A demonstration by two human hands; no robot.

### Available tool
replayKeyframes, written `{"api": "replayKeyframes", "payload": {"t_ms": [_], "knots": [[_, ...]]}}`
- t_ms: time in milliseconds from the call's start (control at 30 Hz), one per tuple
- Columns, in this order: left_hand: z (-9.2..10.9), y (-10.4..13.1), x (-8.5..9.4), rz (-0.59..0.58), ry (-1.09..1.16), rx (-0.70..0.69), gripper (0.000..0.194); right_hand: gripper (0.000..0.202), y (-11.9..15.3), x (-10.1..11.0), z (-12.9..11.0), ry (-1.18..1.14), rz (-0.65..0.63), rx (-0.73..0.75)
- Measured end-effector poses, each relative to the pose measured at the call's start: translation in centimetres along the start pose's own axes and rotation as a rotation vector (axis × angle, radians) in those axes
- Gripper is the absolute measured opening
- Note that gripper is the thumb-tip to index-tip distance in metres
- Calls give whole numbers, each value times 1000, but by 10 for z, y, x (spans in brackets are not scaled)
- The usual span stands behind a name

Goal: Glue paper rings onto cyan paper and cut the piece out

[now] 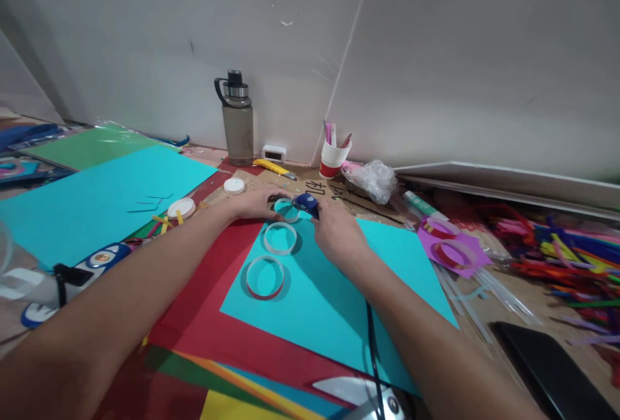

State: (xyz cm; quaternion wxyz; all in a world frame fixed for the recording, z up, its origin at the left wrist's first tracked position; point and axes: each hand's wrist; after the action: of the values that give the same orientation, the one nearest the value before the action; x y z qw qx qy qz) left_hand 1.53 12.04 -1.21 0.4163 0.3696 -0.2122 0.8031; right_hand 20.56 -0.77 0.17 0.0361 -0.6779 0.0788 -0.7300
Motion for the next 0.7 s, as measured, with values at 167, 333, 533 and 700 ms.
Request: {"api": "replayKeyframes", "payload": {"t_ms": [167, 333, 533, 700], "knots": [[2, 2, 1, -1, -16, -32, 70, 30, 1, 1, 0, -11, 6, -11], [4, 3, 3, 4, 10, 24, 67, 31, 1, 1, 0, -17, 14, -5], [0, 2, 1, 24, 26, -5, 57, 37, -3, -1, -4, -65, 31, 23], [-3, 1, -1, 38, 22, -15, 58, 31, -6, -3, -6, -51, 7, 20]]}}
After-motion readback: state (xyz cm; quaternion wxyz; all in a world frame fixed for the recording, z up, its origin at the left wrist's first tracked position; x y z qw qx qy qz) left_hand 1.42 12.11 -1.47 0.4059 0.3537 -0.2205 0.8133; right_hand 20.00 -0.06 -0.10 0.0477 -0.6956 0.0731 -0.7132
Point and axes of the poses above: each hand's wrist, its own y-axis away from the middle knuckle, its own x-axis out of the back of the hand, z = x × y, and after that the axes turned 11 degrees about y, right-handed
